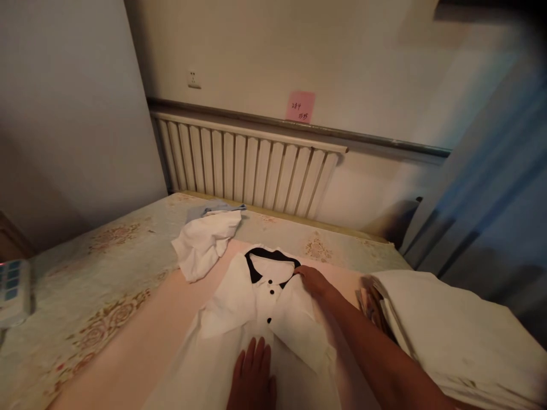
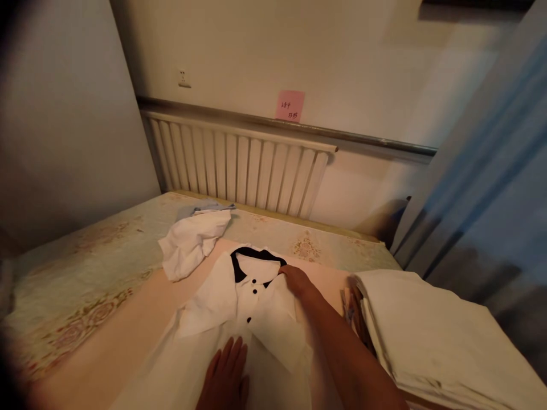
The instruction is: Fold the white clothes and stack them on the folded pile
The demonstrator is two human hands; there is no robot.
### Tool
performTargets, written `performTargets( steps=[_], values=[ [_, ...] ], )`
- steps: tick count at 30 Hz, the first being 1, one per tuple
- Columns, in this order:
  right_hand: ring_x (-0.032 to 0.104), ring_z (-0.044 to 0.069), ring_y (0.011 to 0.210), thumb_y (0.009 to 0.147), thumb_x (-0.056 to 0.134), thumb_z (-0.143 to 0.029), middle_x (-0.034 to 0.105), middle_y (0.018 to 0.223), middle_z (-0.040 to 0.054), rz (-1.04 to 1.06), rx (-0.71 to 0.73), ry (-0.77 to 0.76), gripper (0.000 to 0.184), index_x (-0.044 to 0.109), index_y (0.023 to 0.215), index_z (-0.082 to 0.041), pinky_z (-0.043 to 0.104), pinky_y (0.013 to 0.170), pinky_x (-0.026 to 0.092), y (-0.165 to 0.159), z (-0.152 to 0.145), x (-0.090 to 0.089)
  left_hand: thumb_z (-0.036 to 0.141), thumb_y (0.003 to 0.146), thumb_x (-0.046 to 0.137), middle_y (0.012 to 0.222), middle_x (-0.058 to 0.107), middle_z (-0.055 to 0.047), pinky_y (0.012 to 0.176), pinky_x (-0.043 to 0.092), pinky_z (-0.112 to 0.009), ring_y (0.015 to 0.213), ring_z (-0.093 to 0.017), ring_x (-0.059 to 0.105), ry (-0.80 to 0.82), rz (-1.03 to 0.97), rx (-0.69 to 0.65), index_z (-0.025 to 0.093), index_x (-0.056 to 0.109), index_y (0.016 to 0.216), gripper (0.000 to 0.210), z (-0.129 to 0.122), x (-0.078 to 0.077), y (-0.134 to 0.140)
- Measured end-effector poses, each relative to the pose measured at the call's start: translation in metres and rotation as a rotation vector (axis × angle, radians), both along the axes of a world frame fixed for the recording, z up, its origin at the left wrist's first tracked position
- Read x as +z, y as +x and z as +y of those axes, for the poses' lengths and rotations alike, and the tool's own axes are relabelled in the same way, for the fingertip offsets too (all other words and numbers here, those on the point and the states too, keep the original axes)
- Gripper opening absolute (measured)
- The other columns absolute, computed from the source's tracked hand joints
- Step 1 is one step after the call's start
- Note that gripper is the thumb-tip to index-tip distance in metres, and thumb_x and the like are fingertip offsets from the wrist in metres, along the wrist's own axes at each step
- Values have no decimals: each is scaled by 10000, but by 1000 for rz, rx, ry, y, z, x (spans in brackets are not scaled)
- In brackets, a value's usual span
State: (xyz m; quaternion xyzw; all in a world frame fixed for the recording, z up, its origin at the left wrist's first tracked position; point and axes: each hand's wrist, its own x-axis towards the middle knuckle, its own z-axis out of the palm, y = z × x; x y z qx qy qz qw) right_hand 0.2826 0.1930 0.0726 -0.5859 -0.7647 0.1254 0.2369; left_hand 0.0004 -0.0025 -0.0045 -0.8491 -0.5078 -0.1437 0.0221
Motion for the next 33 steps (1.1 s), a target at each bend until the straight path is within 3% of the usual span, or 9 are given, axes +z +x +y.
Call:
performTargets(
  steps=[4,8,15,21,24,27,30,33],
  values=[
    [606,177,1028,733,423,-68,695,1089,24,-8,-13,-15,453,692,1057,-232,286,952,403,4,0,-2,213,812,415,1441,450,-46,1027,407,-471,1315,-285,434,29,5,-7,210,516,1347,545,1,-5,0],
    [628,165,914,711,473,-99,721,944,6,-15,-46,-40,335,722,888,-235,246,877,426,9,2,-2,219,808,421,1435,459,-49,1011,419,-468,1304,-286,448,82,0,-10,203,525,1338,541,1,-10,-1],
    [633,182,839,757,399,-111,716,875,44,-8,-395,12,336,702,868,-204,270,773,453,23,4,-19,236,814,430,1423,482,-55,1001,418,-466,1290,-284,461,125,-12,-21,199,528,1333,529,1,-11,0],
    [617,195,989,775,388,-101,682,1055,92,-31,-482,131,414,660,1081,-160,308,908,447,18,-8,-20,225,829,429,1416,496,-46,1015,407,-459,1299,-271,449,145,-39,4,200,540,1316,500,-3,-1,2],
    [572,205,1096,824,362,-130,637,1166,116,-55,-458,220,433,603,1184,-134,338,982,420,6,-26,-11,216,843,422,1407,508,-53,1026,398,-459,1300,-267,446,156,-61,15,195,540,1312,484,-5,3,3],
    [511,208,1199,880,377,-202,596,1260,105,-100,-335,273,402,588,1219,-152,355,1054,370,-15,-51,-10,194,846,417,1394,523,-55,1031,395,-454,1298,-261,447,164,-79,25,192,549,1300,473,-7,6,3],
    [403,249,1318,914,418,-304,492,1393,137,-226,-208,272,439,529,1302,-129,409,1110,298,-36,-75,-24,189,844,425,1384,533,-58,1031,395,-455,1296,-261,447,174,-92,28,190,547,1300,472,-9,8,3],
    [322,301,1373,912,464,-401,394,1460,184,-358,-202,142,546,460,1364,-93,464,1119,259,-50,-89,-44,196,854,425,1388,529,-51,1045,382,-456,1303,-255,437,186,-97,32,199,539,1307,467,-10,8,3]
  ],
)
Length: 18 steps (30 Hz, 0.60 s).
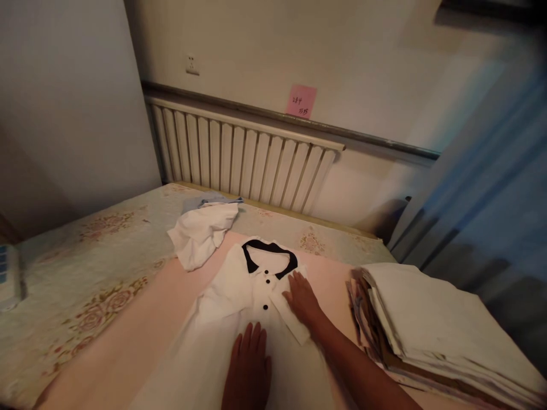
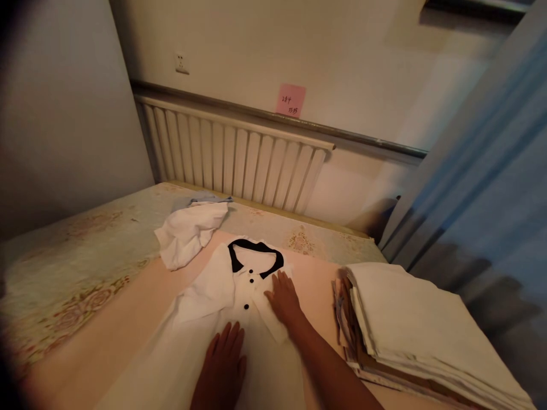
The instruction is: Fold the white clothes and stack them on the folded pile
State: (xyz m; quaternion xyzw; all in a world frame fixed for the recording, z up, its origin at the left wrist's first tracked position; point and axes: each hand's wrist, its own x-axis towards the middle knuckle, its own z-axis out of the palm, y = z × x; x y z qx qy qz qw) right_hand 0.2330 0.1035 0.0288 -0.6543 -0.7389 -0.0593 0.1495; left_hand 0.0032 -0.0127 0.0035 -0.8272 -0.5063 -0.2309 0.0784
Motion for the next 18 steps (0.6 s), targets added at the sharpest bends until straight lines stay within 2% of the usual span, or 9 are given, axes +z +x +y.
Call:
performTargets(
  steps=[3,5,7,10,12,15,18],
  values=[
    [269,293,1400,932,433,-434,343,1491,173,-33,-33,-54,574,406,1405,-109,490,1134,197,-4,-5,-13,196,866,412,1398,519,-50,1058,370,-448,1314,-246,424,-11,-4,2,201,536,1309,460,-1,1,0],
    [232,278,1416,947,407,-427,318,1505,161,-17,-35,-36,567,380,1422,-119,492,1145,152,-2,-4,-13,200,871,406,1405,511,-54,1064,363,-451,1321,-249,413,-33,-4,-1,200,532,1314,460,-1,4,0],
    [218,273,1421,940,424,-430,305,1513,145,34,-29,-78,570,379,1426,-138,485,1149,145,0,-3,-8,205,873,402,1406,509,-60,1067,357,-462,1324,-258,408,-54,-4,-6,195,531,1314,459,-2,7,0],
    [250,270,1410,914,465,-444,325,1507,122,132,-30,-211,574,411,1413,-166,464,1141,200,4,-5,7,207,876,395,1404,510,-73,1069,348,-474,1327,-269,404,-71,-7,-14,175,538,1305,453,-1,10,1],
    [272,266,1402,909,469,-437,352,1493,127,159,-36,-240,564,442,1394,-151,447,1137,229,3,-14,15,216,882,391,1407,505,-81,1076,337,-476,1333,-273,395,-71,-11,-23,163,536,1305,450,-1,10,1],
    [336,251,1374,906,478,-395,436,1443,130,179,27,-157,500,515,1334,-139,428,1134,260,-3,-41,21,228,888,389,1411,499,-87,1084,322,-476,1342,-274,381,-66,-14,-31,156,526,1313,452,-1,9,1],
    [431,232,1310,890,506,-366,506,1391,112,203,169,-67,451,553,1294,-171,417,1109,321,-9,-75,21,207,881,388,1411,499,-90,1086,312,-479,1342,-271,380,-50,-20,-28,156,523,1314,456,-2,8,1]
  ],
)
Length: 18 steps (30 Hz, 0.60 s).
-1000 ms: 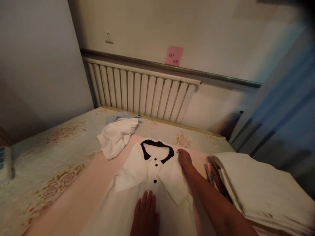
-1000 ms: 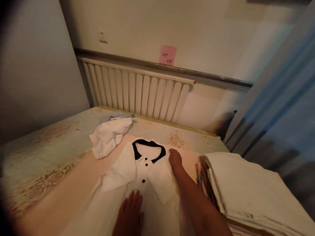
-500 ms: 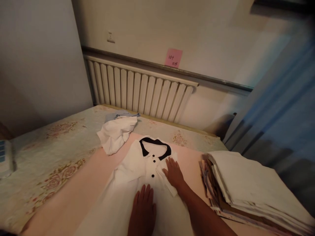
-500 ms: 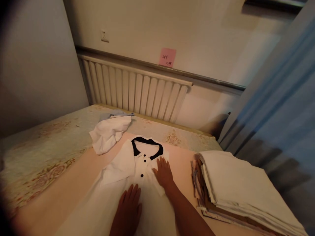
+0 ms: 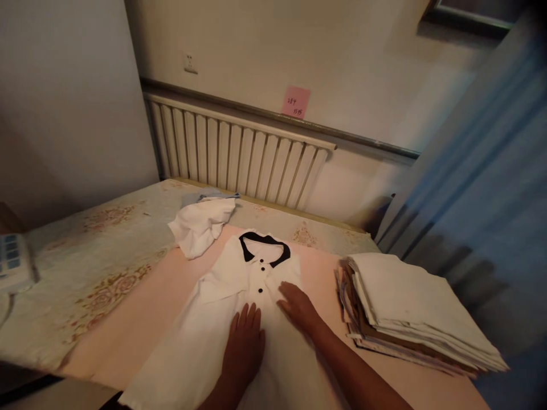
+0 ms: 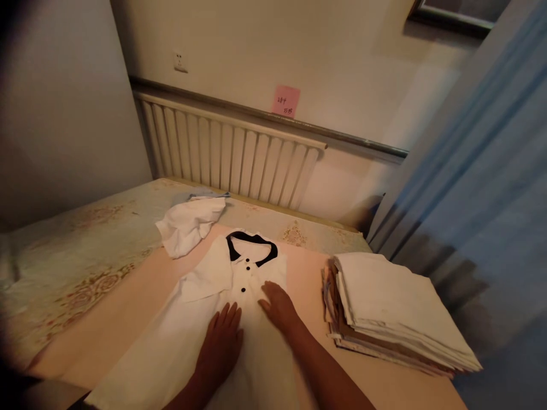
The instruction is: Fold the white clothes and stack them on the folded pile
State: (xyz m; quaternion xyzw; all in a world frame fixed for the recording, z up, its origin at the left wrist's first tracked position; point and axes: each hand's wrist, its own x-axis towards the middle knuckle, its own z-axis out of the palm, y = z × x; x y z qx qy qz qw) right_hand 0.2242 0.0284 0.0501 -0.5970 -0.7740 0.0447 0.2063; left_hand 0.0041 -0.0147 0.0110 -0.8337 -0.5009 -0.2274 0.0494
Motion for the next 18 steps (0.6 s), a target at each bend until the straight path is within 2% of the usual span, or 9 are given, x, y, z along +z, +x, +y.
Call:
performTargets(
  steps=[3,6,10,15,18],
  values=[
    [418,241,1315,842,563,-309,494,1400,115,-57,93,14,497,526,1316,-166,415,1109,324,-6,-26,-2,200,875,391,1402,508,-94,1089,306,-475,1341,-265,385,22,-16,7,160,527,1309,457,-1,-1,0],
    [427,261,1293,813,557,-202,498,1383,148,-160,50,-7,500,520,1306,-128,405,1092,333,-14,-38,-3,215,877,387,1386,524,-97,1080,321,-475,1330,-267,402,49,-23,10,161,535,1302,453,-1,0,1],
    [530,253,1125,872,443,-129,579,1239,155,-251,-111,-32,359,565,1209,-147,376,955,423,-27,-37,-4,220,874,392,1369,540,-105,1064,343,-480,1307,-277,431,73,-15,6,155,549,1286,446,0,0,1],
    [565,235,971,876,425,-109,646,1043,106,-262,-180,-31,258,621,1027,-183,343,869,427,-30,-27,1,205,872,400,1365,545,-91,1069,337,-471,1313,-271,424,100,-9,9,161,552,1277,435,1,0,0],
    [568,226,923,889,450,-180,659,974,81,-239,-199,-32,186,626,946,-200,323,830,432,-29,-25,6,205,874,399,1361,550,-80,1073,331,-457,1313,-256,426,112,-5,12,172,551,1276,431,2,-1,0]
  ],
)
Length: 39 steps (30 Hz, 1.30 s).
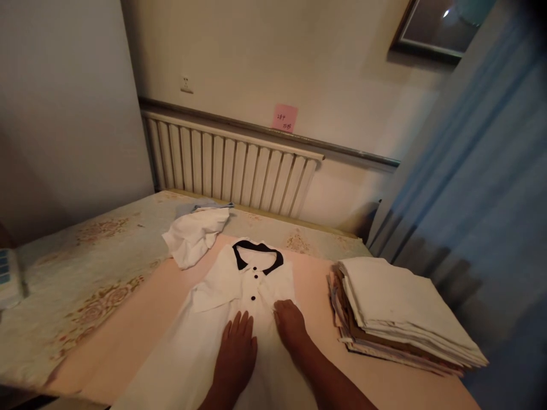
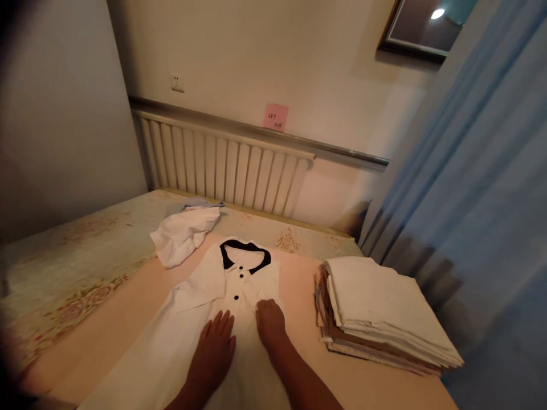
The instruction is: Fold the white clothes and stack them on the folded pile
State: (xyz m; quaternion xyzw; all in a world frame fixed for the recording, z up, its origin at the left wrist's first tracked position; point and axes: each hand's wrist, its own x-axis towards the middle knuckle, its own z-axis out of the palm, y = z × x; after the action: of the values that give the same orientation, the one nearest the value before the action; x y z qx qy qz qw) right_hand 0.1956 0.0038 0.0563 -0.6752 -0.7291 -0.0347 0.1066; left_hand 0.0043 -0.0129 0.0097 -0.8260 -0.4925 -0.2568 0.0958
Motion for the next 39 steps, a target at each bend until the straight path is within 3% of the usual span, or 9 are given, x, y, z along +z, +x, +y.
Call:
performTargets(
  steps=[5,11,16,21,29,34,39],
  values=[
    [552,239,1006,817,560,-213,646,1078,76,-9,49,-52,241,602,1054,-202,319,853,428,-2,0,6,217,878,396,1367,545,-78,1073,328,-453,1318,-252,419,0,10,1,176,552,1275,429,0,-1,0],
    [586,257,909,769,449,-16,662,933,138,-31,-11,-88,272,638,913,-148,339,765,438,-13,5,9,216,879,400,1369,542,-93,1072,327,-462,1312,-266,426,-25,-1,0,161,553,1280,432,0,-2,0],
    [588,265,927,763,456,-29,671,945,142,54,-80,-39,257,646,877,-161,347,778,437,-15,12,7,206,865,407,1368,542,-98,1076,324,-467,1312,-265,428,-25,-16,3,165,558,1274,438,0,-3,1],
    [638,192,808,800,396,-118,711,871,68,271,-233,20,294,671,867,-199,255,704,453,10,27,10,204,870,395,1363,548,-88,1073,333,-465,1314,-260,426,-27,-24,5,176,551,1280,440,-1,-3,0],
    [646,198,696,775,338,-278,713,754,44,544,-419,125,404,697,927,-171,237,582,456,51,41,45,202,876,387,1374,535,-88,1063,345,-471,1309,-268,423,-43,3,16,163,547,1280,436,-2,-2,1],
    [638,210,785,802,341,-283,722,879,63,606,-401,203,388,677,973,-191,266,695,472,32,42,53,195,875,384,1375,534,-80,1066,337,-457,1315,-257,414,-54,0,18,166,547,1278,436,-1,-1,1],
    [654,190,801,813,479,-348,725,907,39,639,-216,133,317,692,1006,-214,259,755,489,-10,40,33,198,867,401,1376,534,-78,1067,328,-457,1319,-256,409,-44,10,6,172,547,1277,437,0,-2,0]
  ],
)
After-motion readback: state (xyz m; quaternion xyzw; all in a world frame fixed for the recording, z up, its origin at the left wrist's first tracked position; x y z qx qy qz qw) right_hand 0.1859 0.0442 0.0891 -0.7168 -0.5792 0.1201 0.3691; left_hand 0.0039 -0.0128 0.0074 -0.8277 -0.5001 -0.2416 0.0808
